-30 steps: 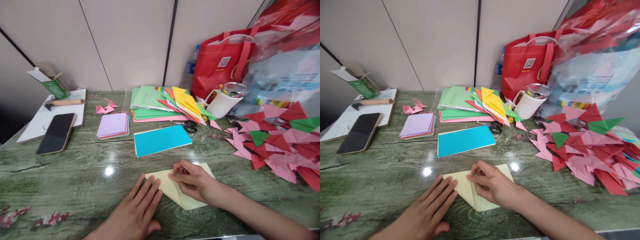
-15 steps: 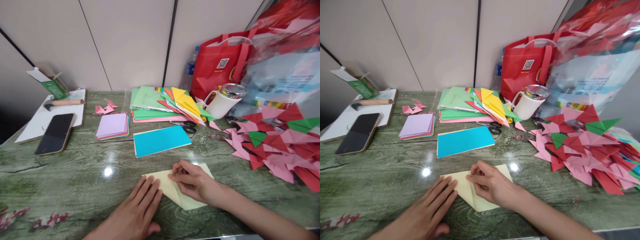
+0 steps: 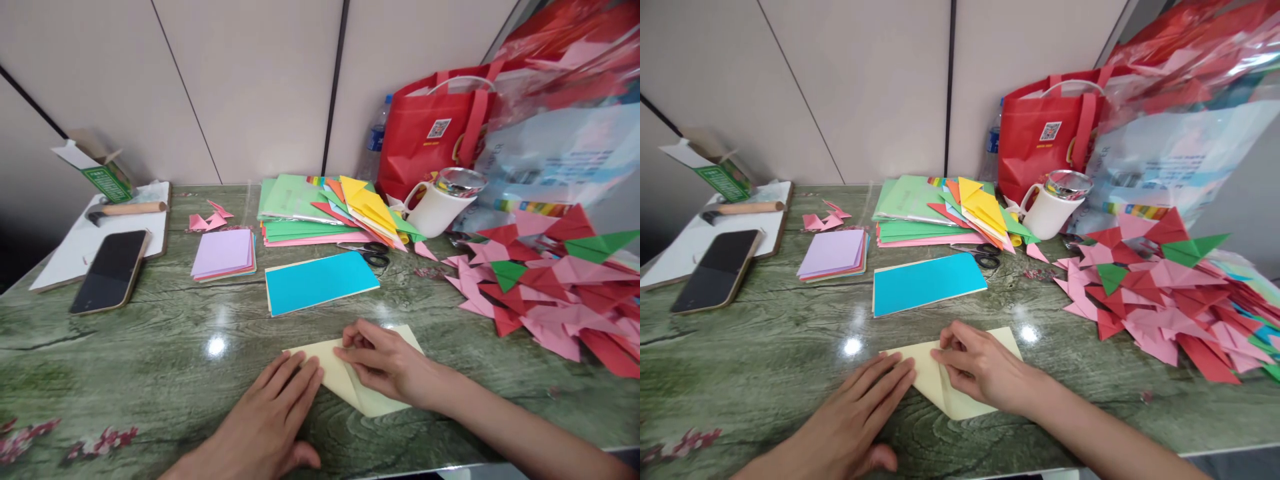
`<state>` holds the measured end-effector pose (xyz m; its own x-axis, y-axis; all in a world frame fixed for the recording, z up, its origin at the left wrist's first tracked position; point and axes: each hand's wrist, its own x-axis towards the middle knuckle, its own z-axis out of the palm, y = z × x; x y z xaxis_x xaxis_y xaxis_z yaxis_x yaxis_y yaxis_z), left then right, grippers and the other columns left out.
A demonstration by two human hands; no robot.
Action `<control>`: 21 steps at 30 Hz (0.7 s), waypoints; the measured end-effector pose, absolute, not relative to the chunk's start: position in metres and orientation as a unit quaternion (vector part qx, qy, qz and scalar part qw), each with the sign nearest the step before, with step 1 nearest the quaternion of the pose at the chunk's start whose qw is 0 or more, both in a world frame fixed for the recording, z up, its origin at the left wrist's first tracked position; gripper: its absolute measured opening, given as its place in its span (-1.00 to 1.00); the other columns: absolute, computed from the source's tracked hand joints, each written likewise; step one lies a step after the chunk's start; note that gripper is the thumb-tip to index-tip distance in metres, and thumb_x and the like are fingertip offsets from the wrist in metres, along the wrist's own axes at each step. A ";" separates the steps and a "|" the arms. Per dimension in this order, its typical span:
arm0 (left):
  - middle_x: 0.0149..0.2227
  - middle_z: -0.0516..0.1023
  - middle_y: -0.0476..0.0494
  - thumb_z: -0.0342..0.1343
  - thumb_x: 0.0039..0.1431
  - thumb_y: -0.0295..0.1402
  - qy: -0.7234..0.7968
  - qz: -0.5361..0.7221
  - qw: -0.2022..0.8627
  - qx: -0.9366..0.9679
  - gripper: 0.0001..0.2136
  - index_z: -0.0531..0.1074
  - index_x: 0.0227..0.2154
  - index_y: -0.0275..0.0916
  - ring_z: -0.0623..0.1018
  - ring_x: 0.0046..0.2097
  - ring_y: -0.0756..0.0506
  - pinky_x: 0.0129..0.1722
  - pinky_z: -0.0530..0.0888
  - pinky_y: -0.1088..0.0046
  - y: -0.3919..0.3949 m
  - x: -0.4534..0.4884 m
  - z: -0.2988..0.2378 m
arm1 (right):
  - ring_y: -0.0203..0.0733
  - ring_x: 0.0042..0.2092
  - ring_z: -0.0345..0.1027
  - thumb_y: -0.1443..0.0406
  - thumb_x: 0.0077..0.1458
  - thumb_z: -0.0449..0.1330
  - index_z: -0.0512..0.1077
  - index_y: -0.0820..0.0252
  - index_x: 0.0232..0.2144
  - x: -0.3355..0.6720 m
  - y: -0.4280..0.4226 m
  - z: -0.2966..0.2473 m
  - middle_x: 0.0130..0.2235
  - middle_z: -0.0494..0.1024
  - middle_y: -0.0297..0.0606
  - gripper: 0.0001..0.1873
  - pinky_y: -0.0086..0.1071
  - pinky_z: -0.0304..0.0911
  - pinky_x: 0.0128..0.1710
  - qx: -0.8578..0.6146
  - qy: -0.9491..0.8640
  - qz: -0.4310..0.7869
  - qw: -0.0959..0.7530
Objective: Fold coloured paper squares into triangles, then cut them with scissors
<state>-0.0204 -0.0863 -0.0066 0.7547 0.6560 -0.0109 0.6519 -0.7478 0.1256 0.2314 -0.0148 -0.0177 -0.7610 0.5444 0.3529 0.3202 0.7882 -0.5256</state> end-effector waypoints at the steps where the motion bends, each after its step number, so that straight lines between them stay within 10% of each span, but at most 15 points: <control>1: 0.21 0.26 -0.29 0.15 0.04 0.08 0.352 0.016 0.072 0.933 -0.19 0.10 0.24 -0.31 0.28 0.21 -0.31 0.14 0.31 0.13 -0.085 -0.020 -0.005 | -0.28 -0.31 0.33 0.42 0.19 0.06 0.45 0.21 -0.10 0.232 -0.014 -0.016 -0.22 0.38 -0.14 -0.73 -0.41 0.33 -0.35 -0.235 -0.917 0.214 0.242; 12: 0.30 -0.04 -0.46 0.09 -0.01 0.18 0.386 0.013 0.102 0.917 -0.01 -0.20 0.31 -0.32 0.11 0.28 -0.38 0.13 0.25 0.05 -0.091 -0.018 -0.004 | -0.27 -0.28 0.34 0.43 0.17 0.06 0.47 0.18 -0.09 0.231 -0.010 -0.012 -0.20 0.37 -0.11 -0.71 -0.42 0.31 -0.34 -0.214 -0.923 0.208 0.245; 21: 0.30 -0.13 -0.62 0.28 -0.42 0.23 0.358 -0.016 0.137 0.924 0.14 0.07 0.27 -0.21 0.02 0.25 -0.61 0.09 0.15 -0.20 -0.089 -0.004 0.006 | -0.29 -0.31 0.33 0.34 0.22 0.05 0.50 0.24 -0.15 0.229 -0.015 -0.007 -0.18 0.38 -0.12 -0.74 -0.42 0.29 -0.33 -0.237 -0.924 0.213 0.210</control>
<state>-0.0043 -0.0885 0.0056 0.7436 0.6564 -0.1272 0.6651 -0.7067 0.2414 0.2288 -0.0150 -0.0066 -0.7999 0.5269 0.2872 0.3476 0.7970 -0.4940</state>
